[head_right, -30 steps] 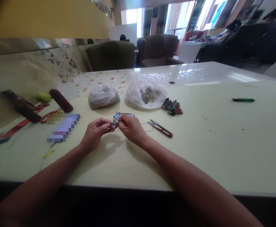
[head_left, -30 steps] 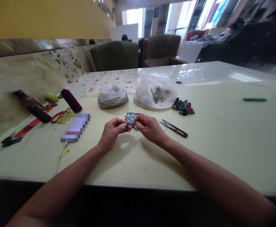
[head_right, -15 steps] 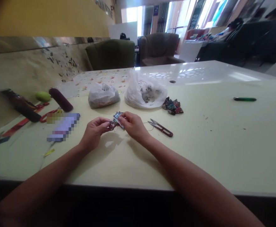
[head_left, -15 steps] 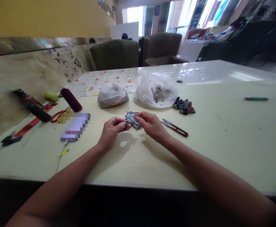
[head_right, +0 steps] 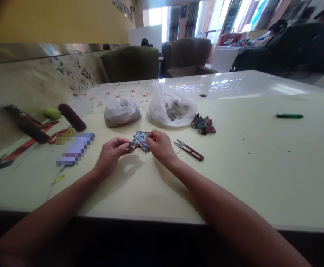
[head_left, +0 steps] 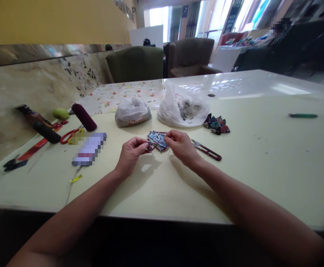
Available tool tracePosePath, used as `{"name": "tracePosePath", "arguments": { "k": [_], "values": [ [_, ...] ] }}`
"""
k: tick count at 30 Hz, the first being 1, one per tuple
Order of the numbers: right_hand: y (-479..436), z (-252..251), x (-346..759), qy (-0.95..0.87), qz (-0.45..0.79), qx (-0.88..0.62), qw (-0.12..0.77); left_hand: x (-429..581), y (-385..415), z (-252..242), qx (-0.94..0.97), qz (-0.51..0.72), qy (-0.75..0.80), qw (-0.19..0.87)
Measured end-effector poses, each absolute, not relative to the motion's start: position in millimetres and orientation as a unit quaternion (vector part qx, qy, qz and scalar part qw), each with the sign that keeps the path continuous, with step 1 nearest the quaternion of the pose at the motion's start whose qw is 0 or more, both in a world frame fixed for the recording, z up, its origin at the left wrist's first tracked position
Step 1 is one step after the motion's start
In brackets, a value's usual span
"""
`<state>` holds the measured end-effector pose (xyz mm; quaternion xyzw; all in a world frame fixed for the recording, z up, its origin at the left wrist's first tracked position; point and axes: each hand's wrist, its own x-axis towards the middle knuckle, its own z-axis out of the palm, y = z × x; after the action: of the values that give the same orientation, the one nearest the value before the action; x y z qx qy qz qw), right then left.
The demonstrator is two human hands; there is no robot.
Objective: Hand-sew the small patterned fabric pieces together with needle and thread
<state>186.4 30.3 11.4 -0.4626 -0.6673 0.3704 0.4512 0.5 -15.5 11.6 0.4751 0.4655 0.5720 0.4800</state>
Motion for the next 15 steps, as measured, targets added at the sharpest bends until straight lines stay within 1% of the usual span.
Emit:
{"name": "tracePosePath", "arguments": {
  "k": [3, 5, 10, 15],
  "values": [
    [26.1, 16.6, 187.3, -0.677, 0.340, -0.476, 0.447, -0.1, -15.5, 12.3, 0.493, 0.573, 0.485, 0.440],
    [19.7, 21.4, 186.3, -0.694, 0.318, -0.456, 0.458, -0.2, -16.2, 13.3, 0.510, 0.560, 0.494, 0.426],
    [6.5, 25.7, 180.3, -0.771, 0.259, -0.364, 0.455, 0.8, -18.3, 14.9, 0.530, 0.546, 0.486, 0.430],
    [6.8, 21.8, 178.8, -0.793, 0.226, -0.365, 0.433, 1.1, -18.4, 13.9, 0.532, 0.538, 0.482, 0.442]
  ]
}}
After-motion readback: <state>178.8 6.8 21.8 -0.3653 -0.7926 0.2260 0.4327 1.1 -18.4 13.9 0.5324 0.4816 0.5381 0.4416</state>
